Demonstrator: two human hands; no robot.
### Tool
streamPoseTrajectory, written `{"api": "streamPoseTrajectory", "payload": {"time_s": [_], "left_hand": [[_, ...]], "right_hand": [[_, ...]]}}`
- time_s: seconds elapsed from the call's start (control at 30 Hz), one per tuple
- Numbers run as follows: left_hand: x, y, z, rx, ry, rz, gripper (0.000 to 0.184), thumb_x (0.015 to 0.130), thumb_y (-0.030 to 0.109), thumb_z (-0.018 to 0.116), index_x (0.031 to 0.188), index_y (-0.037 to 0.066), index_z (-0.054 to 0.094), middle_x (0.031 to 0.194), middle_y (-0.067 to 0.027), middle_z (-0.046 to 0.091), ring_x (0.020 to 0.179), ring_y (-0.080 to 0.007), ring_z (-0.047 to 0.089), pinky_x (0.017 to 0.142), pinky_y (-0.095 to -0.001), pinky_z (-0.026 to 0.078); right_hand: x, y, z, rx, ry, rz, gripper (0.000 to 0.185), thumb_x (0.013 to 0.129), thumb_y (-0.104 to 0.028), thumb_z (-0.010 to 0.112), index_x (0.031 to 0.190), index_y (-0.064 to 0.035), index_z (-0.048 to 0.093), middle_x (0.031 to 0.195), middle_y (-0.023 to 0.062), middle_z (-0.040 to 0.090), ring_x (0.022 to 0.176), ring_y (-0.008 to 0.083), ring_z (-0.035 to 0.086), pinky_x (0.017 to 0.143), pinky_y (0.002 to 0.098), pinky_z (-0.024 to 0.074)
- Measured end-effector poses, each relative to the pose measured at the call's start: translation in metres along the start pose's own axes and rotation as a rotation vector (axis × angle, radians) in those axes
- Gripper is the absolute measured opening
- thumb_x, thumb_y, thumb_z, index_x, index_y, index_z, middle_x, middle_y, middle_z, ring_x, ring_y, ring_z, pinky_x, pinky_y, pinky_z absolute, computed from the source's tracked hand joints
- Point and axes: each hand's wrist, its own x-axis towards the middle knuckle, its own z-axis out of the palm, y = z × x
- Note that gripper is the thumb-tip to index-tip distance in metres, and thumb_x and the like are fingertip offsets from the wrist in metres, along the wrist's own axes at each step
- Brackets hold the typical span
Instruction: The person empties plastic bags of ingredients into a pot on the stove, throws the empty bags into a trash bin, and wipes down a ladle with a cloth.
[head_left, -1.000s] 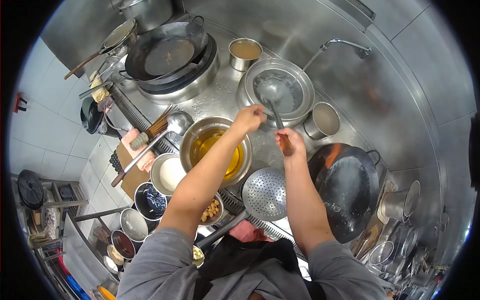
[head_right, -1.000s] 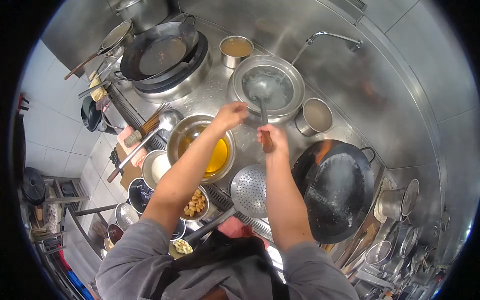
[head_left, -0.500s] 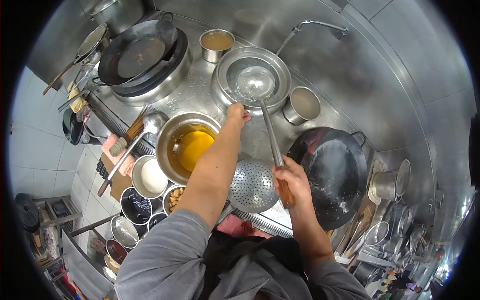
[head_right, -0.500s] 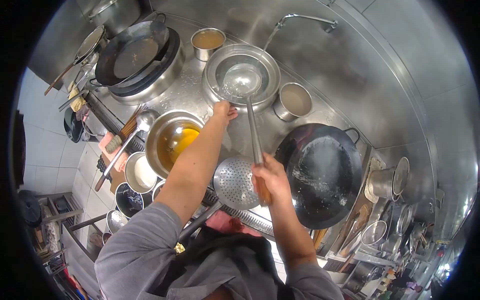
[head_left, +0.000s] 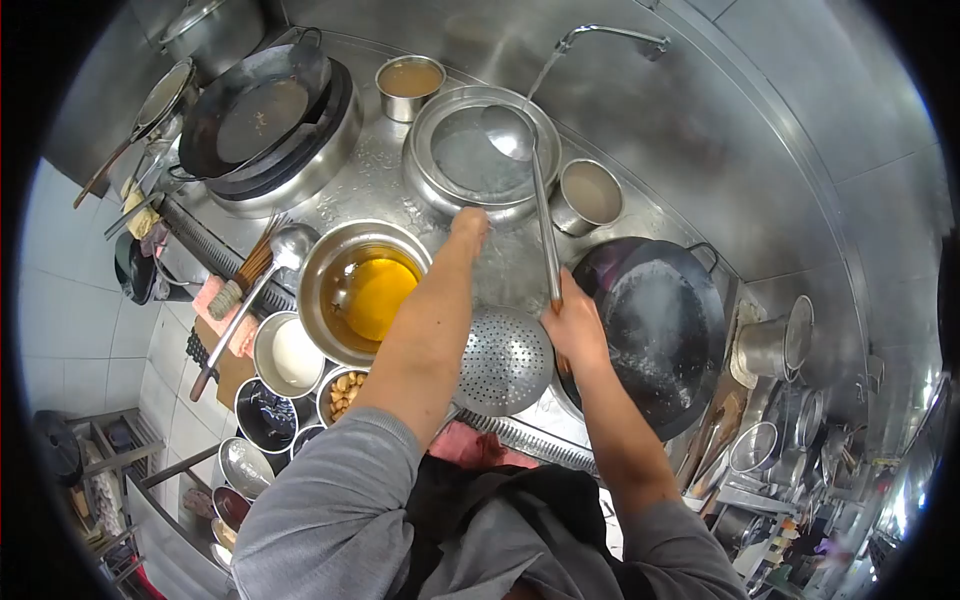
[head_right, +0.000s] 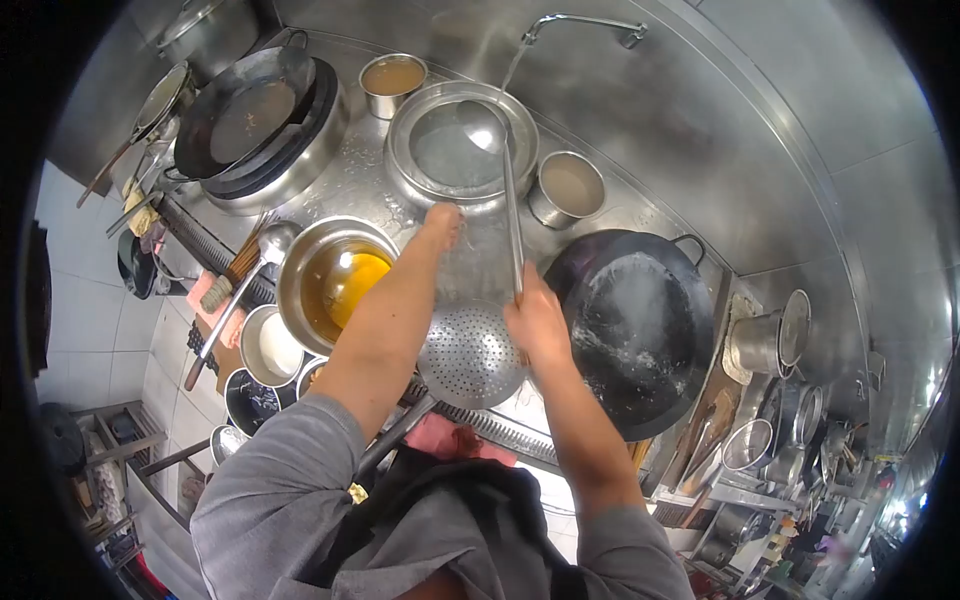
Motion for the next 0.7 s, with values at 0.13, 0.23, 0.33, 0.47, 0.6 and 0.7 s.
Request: {"api": "streamPoseTrajectory", "payload": {"time_s": [0.13, 0.23, 0.33, 0.47, 0.6, 0.7], "left_hand": [[-0.009, 0.025, -0.004, 0.671, 0.032, -0.038, 0.018, 0.083, 0.01, 0.052, 0.074, -0.001, 0.064, 0.063, -0.0145, 0.06, 0.054, -0.0232, 0.061, 0.047, -0.0382, 0.047], [-0.012, 0.045, -0.025, 0.601, 0.063, -0.025, 0.015, 0.082, 0.008, 0.055, 0.082, -0.002, 0.065, 0.068, -0.0159, 0.064, 0.061, -0.0243, 0.066, 0.053, -0.0393, 0.052], [-0.008, 0.076, -0.048, 0.974, 0.005, 0.189, 0.019, 0.082, 0.009, 0.057, 0.094, -0.002, 0.066, 0.071, -0.0156, 0.065, 0.065, -0.0249, 0.067, 0.058, -0.0387, 0.056], [-0.024, 0.102, -0.052, 0.536, 0.108, 0.152, 0.027, 0.087, 0.013, 0.055, 0.104, -0.007, 0.062, 0.078, -0.0187, 0.065, 0.069, -0.0265, 0.068, 0.062, -0.0368, 0.058], [-0.009, 0.093, -0.04, 0.069, 0.016, 0.171, 0.034, 0.089, 0.012, 0.053, 0.113, -0.011, 0.055, 0.092, -0.0219, 0.064, 0.073, -0.0292, 0.068, 0.063, -0.0358, 0.059], [0.001, 0.093, -0.028, -0.007, -0.031, 0.117, 0.036, 0.088, 0.007, 0.051, 0.118, -0.013, 0.049, 0.102, -0.0248, 0.06, 0.076, -0.032, 0.068, 0.06, -0.0335, 0.06]], "right_hand": [[0.075, 0.023, 0.048, -0.098, -0.076, 0.045, 0.039, 0.075, -0.006, 0.061, 0.112, 0.0052, 0.054, 0.091, 0.0249, 0.063, 0.085, 0.0377, 0.064, 0.075, 0.0405, 0.05], [0.095, 0.006, 0.05, 0.419, -0.247, 0.28, 0.03, 0.075, -0.006, 0.061, 0.102, 0.0058, 0.056, 0.085, 0.0193, 0.063, 0.071, 0.0296, 0.063, 0.06, 0.0368, 0.0503], [0.083, -0.023, 0.047, 1.07, -0.279, 0.488, 0.02, 0.075, -0.006, 0.061, 0.092, 0.0033, 0.056, 0.077, 0.0125, 0.06, 0.059, 0.0209, 0.059, 0.048, 0.0316, 0.0465], [0.047, -0.031, 0.038, 1.282, -0.225, 0.503, 0.018, 0.077, -0.012, 0.06, 0.088, 0.0019, 0.057, 0.069, 0.0087, 0.056, 0.051, 0.0183, 0.054, 0.044, 0.029, 0.0435], [0.01, -0.032, 0.022, 1.362, -0.273, 0.446, 0.027, 0.077, -0.019, 0.058, 0.093, 0.0032, 0.057, 0.061, 0.0086, 0.053, 0.044, 0.0171, 0.048, 0.042, 0.0258, 0.0385], [-0.018, -0.043, 0.001, 1.401, -0.271, 0.425, 0.035, 0.076, -0.017, 0.058, 0.103, 0.0054, 0.056, 0.067, 0.009, 0.055, 0.045, 0.0159, 0.047, 0.041, 0.0252, 0.0384]]}}
